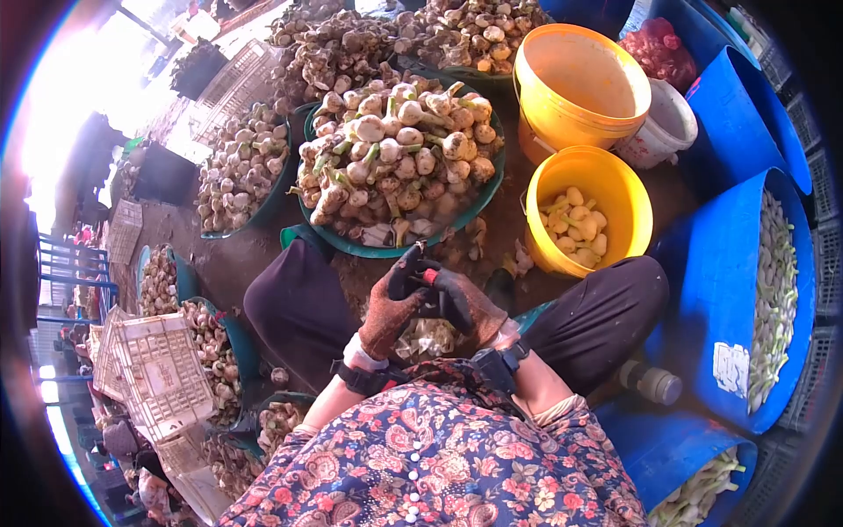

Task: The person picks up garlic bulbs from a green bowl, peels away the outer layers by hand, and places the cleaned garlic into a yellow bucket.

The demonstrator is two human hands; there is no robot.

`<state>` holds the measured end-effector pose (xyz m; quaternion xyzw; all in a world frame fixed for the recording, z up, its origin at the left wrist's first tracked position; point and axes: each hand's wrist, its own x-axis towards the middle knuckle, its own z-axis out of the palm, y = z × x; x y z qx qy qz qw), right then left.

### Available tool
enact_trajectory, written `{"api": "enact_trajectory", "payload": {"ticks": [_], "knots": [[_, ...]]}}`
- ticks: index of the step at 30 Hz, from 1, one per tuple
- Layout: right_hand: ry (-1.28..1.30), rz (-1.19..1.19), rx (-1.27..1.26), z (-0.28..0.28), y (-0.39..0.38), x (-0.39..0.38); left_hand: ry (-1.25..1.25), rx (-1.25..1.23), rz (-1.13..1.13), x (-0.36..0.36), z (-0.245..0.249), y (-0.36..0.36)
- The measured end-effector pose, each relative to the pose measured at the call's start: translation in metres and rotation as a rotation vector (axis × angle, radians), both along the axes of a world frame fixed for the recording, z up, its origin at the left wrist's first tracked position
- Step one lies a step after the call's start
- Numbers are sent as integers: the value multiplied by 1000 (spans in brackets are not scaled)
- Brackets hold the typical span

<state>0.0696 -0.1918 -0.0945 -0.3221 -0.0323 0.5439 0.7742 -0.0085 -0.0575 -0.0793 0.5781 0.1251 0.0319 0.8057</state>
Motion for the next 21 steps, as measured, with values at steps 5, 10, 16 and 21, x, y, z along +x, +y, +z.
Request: {"api": "enact_trajectory", "payload": {"ticks": [5,10,16,21], "knots": [[-4,98,131,-49,-4,-12,31,-112,-50,6,13,6],[-1089,65,-55,-51,-15,-10,16,-98,80,10,-6,-27],[-1469,-51,-172,-39,-21,-25,57,4,34,15,-11,-33],[-1495,-148,-467,-24,-6,-36,204,-13,46,6,-21,-42]]}}
